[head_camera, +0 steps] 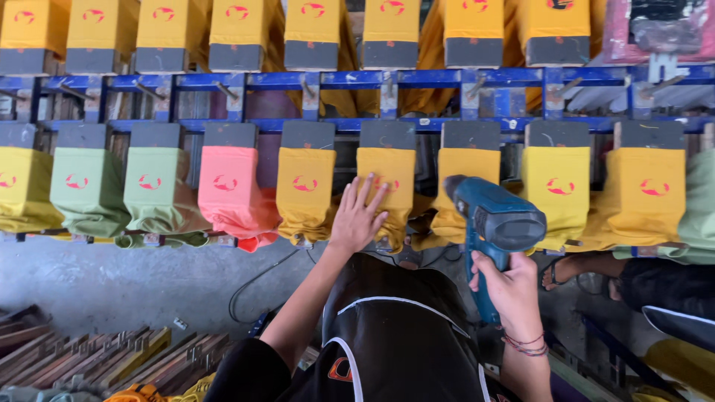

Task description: The person uses a heat gun to dry ink on several small bags mounted on a printing rack, then uses a putty knife to apply and spread black ink across a screen printing frame.

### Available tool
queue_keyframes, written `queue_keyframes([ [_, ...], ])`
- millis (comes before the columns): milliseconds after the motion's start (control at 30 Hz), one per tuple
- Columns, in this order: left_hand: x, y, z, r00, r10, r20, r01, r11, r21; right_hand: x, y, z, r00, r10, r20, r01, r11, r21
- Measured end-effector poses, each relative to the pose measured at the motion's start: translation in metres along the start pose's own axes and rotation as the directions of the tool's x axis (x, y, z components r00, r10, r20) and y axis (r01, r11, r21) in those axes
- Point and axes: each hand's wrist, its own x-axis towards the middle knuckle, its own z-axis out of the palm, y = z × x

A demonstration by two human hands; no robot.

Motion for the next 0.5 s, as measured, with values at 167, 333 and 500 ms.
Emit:
queue_keyframes([
  [167,0.008,0.019,-0.018,0.959,-0.002,-0.284,-0.029,0.994,-0.102,0.02,0.019,-0.042,0.99,-0.031,-0.138,0.028,0.999,-0.02],
  [333,0.035,0.06,-0.003,0.937,0.01,-0.349,-0.142,0.925,-0.354,0.016,0.008,-0.06,0.999,0.008,-0.033,-0.007,0.999,0.031],
  [500,0.062,0.115,-0.021,0.95,0.138,-0.281,-0.246,0.884,-0.397,0.007,-0.027,-0.067,0.986,0.168,-0.013,-0.167,0.985,0.036],
])
